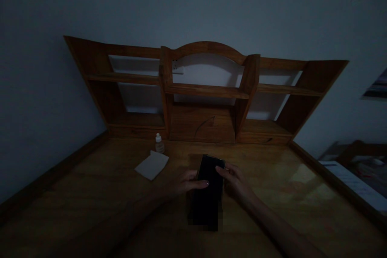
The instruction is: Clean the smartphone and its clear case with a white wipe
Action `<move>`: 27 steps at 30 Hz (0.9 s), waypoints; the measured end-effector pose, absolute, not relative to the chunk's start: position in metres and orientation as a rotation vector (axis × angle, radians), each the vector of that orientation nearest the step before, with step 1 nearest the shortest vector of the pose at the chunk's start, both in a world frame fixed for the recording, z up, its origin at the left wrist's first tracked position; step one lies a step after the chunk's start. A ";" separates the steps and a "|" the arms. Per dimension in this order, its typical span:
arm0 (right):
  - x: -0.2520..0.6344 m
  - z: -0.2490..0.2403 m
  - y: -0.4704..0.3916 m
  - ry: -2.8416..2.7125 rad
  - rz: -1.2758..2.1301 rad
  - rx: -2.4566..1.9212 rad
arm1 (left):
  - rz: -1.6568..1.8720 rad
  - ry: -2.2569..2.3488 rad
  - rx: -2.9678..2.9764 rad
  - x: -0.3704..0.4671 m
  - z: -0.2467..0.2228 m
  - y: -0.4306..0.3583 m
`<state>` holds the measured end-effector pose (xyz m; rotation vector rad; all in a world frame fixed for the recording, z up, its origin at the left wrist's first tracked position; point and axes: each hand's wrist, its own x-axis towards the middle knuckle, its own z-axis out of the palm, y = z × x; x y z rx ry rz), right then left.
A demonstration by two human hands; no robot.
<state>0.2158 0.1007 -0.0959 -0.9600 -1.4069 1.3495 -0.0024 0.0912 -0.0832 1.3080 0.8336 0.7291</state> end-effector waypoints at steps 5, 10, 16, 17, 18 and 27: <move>0.213 -0.085 0.097 -1.458 1.193 -1.018 | 0.537 0.738 1.484 0.000 -0.072 0.090; 0.214 -0.085 0.098 -1.519 1.102 -1.033 | 0.545 0.717 1.486 0.002 -0.067 0.088; 0.215 -0.089 0.099 -1.486 1.152 -1.055 | 0.586 0.816 1.439 0.000 -0.081 0.090; 0.214 -0.088 0.099 -1.487 1.161 -1.061 | 0.599 0.855 1.411 0.000 -0.085 0.092; 0.214 -0.087 0.099 -1.498 1.170 -1.059 | 0.610 0.894 1.379 -0.001 -0.088 0.093; 0.215 -0.084 0.101 -1.585 1.232 -0.987 | 0.825 0.827 1.022 0.004 -0.103 0.101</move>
